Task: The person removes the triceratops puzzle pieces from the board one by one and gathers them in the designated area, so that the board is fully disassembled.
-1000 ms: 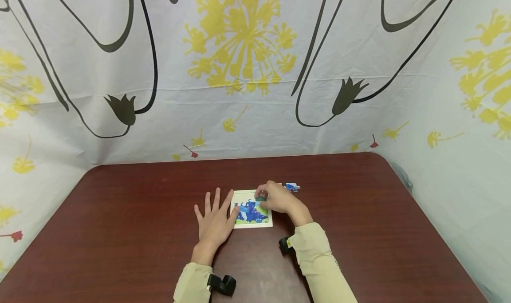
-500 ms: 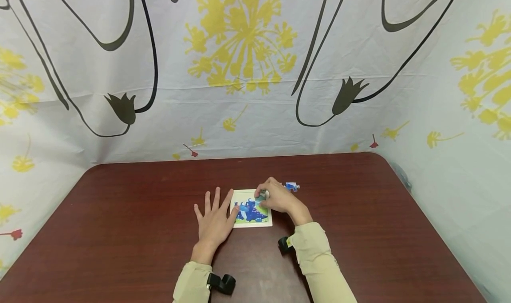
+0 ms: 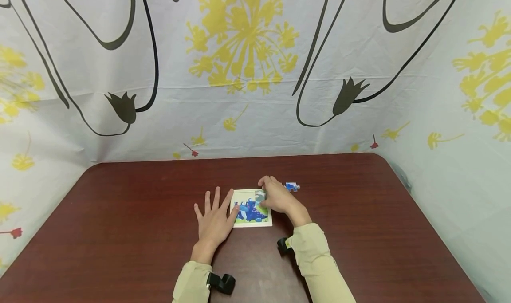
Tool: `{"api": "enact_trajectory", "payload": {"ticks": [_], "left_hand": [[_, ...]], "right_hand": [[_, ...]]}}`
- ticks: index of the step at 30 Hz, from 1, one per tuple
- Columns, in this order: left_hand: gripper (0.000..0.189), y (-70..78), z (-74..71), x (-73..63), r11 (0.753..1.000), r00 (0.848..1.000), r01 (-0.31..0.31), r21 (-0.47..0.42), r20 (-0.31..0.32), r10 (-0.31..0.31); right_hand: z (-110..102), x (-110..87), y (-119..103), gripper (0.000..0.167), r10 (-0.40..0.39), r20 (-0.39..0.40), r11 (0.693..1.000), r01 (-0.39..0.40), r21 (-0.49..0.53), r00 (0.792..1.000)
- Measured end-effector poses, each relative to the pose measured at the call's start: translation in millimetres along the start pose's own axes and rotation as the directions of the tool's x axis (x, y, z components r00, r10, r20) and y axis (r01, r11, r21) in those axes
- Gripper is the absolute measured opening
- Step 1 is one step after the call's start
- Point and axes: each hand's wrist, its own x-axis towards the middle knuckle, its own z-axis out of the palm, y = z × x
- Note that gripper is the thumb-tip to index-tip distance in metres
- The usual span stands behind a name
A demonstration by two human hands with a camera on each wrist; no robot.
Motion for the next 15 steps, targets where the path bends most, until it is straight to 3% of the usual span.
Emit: {"api": "enact_trajectory", "payload": {"ticks": [5,15], "left_hand": [[0.059,-0.1,2.1,-0.5,1.0,1.0,0.003,0.005,0.001,-0.003],[0.059,-1.3,1.3,0.1,1.0,1.0,0.003,0.009,0.003,-0.003]], "right_hand": [[0.1,-0.9,-1.2,0.033,0.009,0.005,0.999,-0.009,-0.041,1.0],[-1.6,-0.6,-4.0,0.032,-0.047,0.009,0.997,0.047,-0.068,0.999]]}}
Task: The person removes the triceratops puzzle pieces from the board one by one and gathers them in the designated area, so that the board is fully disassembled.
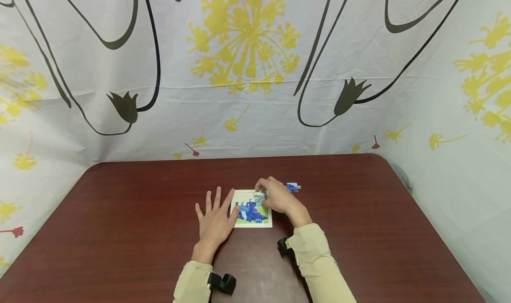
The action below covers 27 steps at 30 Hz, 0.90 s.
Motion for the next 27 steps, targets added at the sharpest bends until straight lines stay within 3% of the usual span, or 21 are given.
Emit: {"api": "enact_trajectory", "payload": {"ticks": [15,27], "left_hand": [[0.059,0.9,0.4,1.0,1.0,1.0,0.003,0.001,-0.015,-0.003],[0.058,-1.2,1.3,-0.4,1.0,1.0,-0.008,-0.007,-0.017,0.008]], "right_hand": [[-5,-0.1,6,0.025,-0.066,-0.049,0.996,0.062,-0.066,0.997],[-33,-15.1,29,0.029,0.066,-0.114,0.998,-0.063,0.027,0.991]]}}
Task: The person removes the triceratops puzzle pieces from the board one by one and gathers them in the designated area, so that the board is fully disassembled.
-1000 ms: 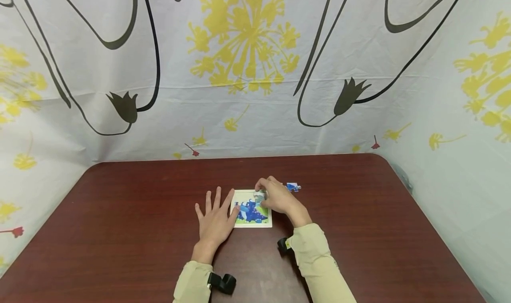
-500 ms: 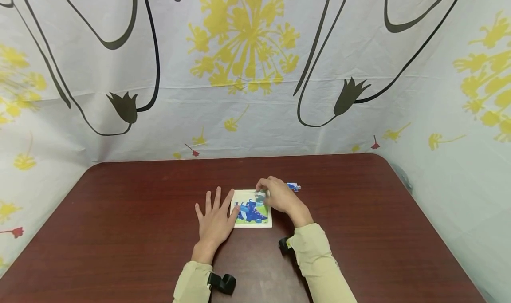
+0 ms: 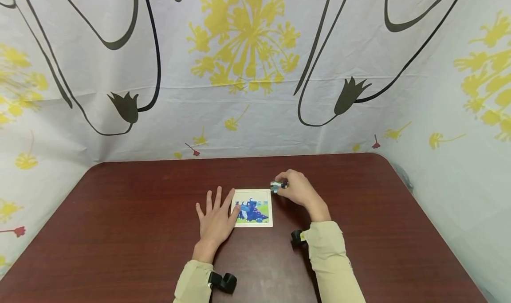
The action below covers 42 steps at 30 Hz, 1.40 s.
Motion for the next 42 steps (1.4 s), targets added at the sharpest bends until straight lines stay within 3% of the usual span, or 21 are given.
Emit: {"api": "enact_trajectory", "payload": {"ticks": [20,34,42], "left_hand": [[0.058,2.0,0.7,0.4,1.0,1.0,0.001,0.0,0.002,-0.001],[0.059,0.8,0.2,-0.5,1.0,1.0,-0.007,-0.001,-0.009,0.007],[0.058,1.0,-0.1,0.8,1.0,1.0,-0.008,-0.001,-0.009,0.008]], "right_hand": [[-34,-19.4,48,0.03,0.105,-0.11,0.994,-0.103,0.027,0.988],[-38,-29.4,65,0.027,0.208,-0.076,0.97,-0.195,0.146,0.975],[-38,-29.4,72,0.028,0.19,-0.072,0.975,-0.179,0.133,0.979]]}}
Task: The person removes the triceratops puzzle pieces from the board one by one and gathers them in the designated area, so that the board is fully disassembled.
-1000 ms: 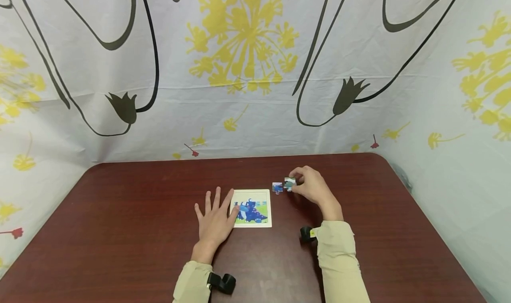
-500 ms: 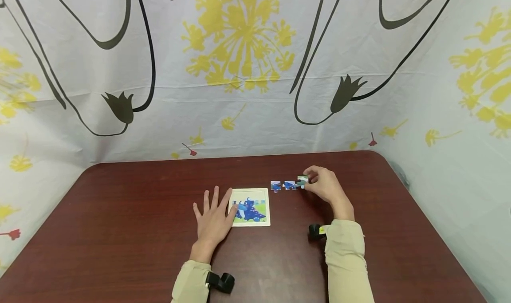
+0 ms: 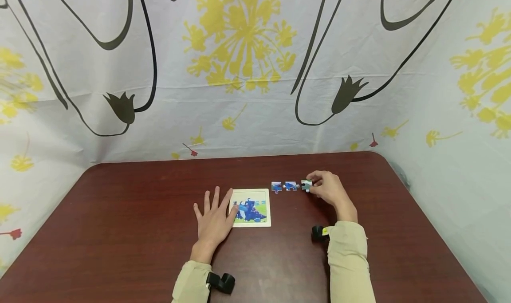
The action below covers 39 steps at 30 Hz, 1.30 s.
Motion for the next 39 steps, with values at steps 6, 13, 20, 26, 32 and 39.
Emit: {"api": "enact_trajectory", "payload": {"ticks": [6,13,20,26,32,39], "left_hand": [[0.058,0.4,-0.8,-0.4,1.0,1.0,0.002,-0.003,-0.002,-0.002],[0.058,-0.9,-0.2,-0.7,1.0,1.0,0.004,-0.007,0.005,-0.003],[0.058,-1.3,1.5,-0.1,1.0,1.0,0.003,-0.009,0.0,-0.003],[0.058,-0.3,1.1,0.3,1.0,1.0,0.003,0.0,0.003,-0.003],[0.058,0.0,0.2,0.3,1.0,1.0,0.004,0.001,0.0,-0.004],[0.059,-0.7,0.1,0.2,1.0,1.0,0.002,0.002,-0.002,-0.002]], "right_hand": [[1.6,0.7,1.7,0.029,-0.01,-0.004,1.0,0.01,-0.007,1.0],[4.5,1.1,1.3,0.031,0.022,0.003,1.0,-0.022,0.005,1.0],[7.4,3.1,3.5,0.029,0.013,0.014,1.0,-0.013,-0.018,1.0],[8.8,3.6,4.8,0.027,0.004,0.01,0.999,-0.003,-0.052,1.0],[9.7,4.4,5.3,0.028,0.004,0.005,0.998,-0.004,-0.066,1.0],[7.3,5.0,-3.0,0.038,-0.084,-0.11,0.994,0.077,-0.074,0.99]]}}
